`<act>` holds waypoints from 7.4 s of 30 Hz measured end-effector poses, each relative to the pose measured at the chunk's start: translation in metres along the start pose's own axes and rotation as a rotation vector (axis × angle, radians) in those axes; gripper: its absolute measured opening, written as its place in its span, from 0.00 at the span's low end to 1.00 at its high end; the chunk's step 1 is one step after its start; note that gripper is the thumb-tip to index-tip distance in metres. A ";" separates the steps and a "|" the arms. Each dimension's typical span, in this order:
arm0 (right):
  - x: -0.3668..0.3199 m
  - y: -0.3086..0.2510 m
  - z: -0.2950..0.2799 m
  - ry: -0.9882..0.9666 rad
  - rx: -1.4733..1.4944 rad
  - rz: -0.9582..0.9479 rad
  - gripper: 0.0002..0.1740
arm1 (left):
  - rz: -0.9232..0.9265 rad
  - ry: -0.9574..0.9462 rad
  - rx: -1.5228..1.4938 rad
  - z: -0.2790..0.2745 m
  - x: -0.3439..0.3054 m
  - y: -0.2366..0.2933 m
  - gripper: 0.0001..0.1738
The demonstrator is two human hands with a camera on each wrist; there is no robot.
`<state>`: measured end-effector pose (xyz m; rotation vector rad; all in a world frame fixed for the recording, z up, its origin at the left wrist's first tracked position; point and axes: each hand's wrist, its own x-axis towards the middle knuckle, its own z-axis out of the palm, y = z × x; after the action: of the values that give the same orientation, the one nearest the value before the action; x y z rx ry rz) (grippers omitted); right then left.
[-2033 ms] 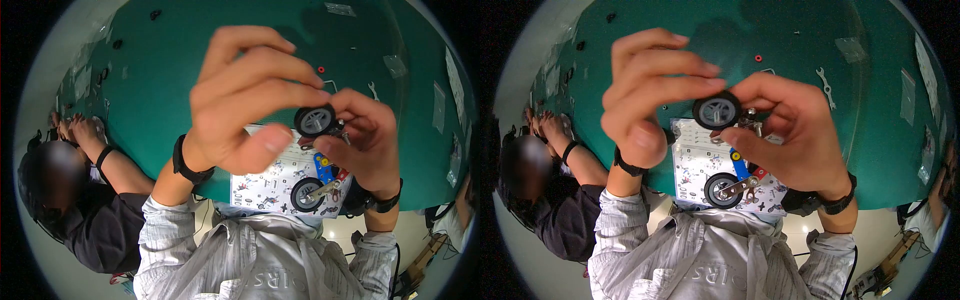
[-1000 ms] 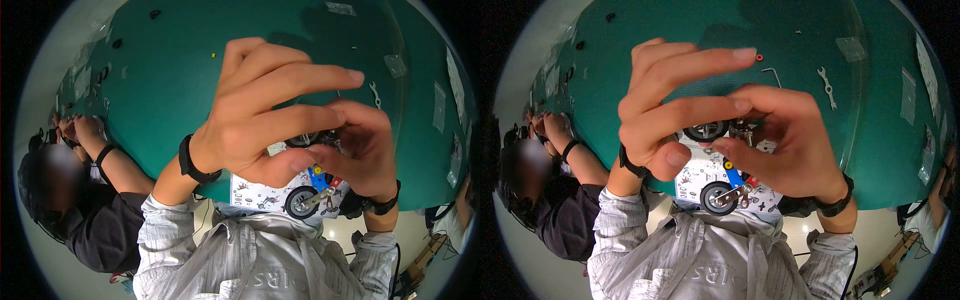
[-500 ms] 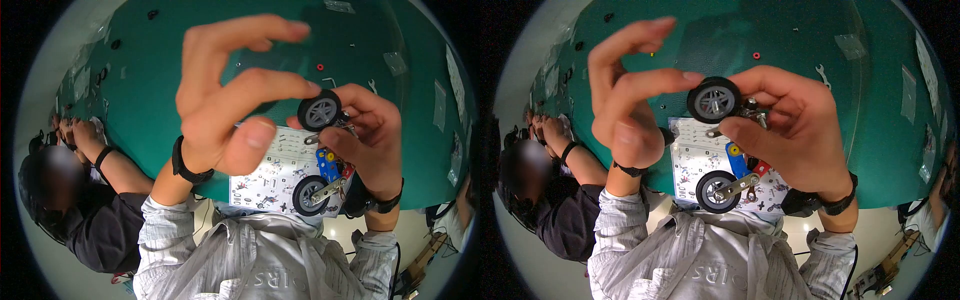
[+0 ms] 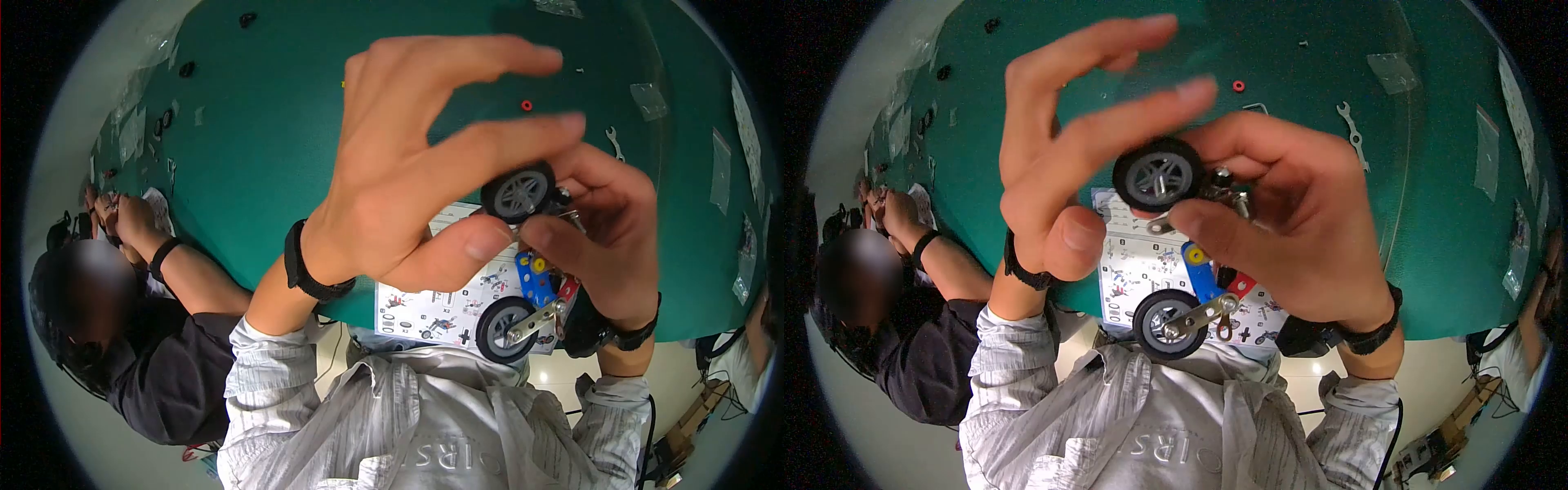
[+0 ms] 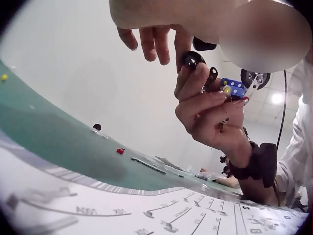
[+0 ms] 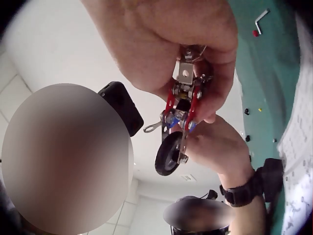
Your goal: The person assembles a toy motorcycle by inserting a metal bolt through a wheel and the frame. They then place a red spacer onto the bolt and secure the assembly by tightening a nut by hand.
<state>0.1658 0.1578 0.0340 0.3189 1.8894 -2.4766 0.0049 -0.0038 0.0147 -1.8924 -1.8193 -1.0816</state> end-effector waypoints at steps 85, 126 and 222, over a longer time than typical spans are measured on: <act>0.000 0.008 -0.006 0.053 0.131 0.066 0.20 | -0.056 -0.023 0.006 -0.006 -0.002 0.009 0.45; 0.004 0.015 -0.002 0.150 -0.468 -0.364 0.23 | -0.681 0.021 -0.692 0.008 -0.002 0.019 0.29; 0.005 0.016 0.001 0.299 -0.807 -0.694 0.15 | -0.425 0.068 -0.132 0.008 -0.004 0.030 0.09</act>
<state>0.1624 0.1537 0.0184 -0.0081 3.3548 -1.6910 0.0362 -0.0061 0.0146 -1.5446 -2.2191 -1.4119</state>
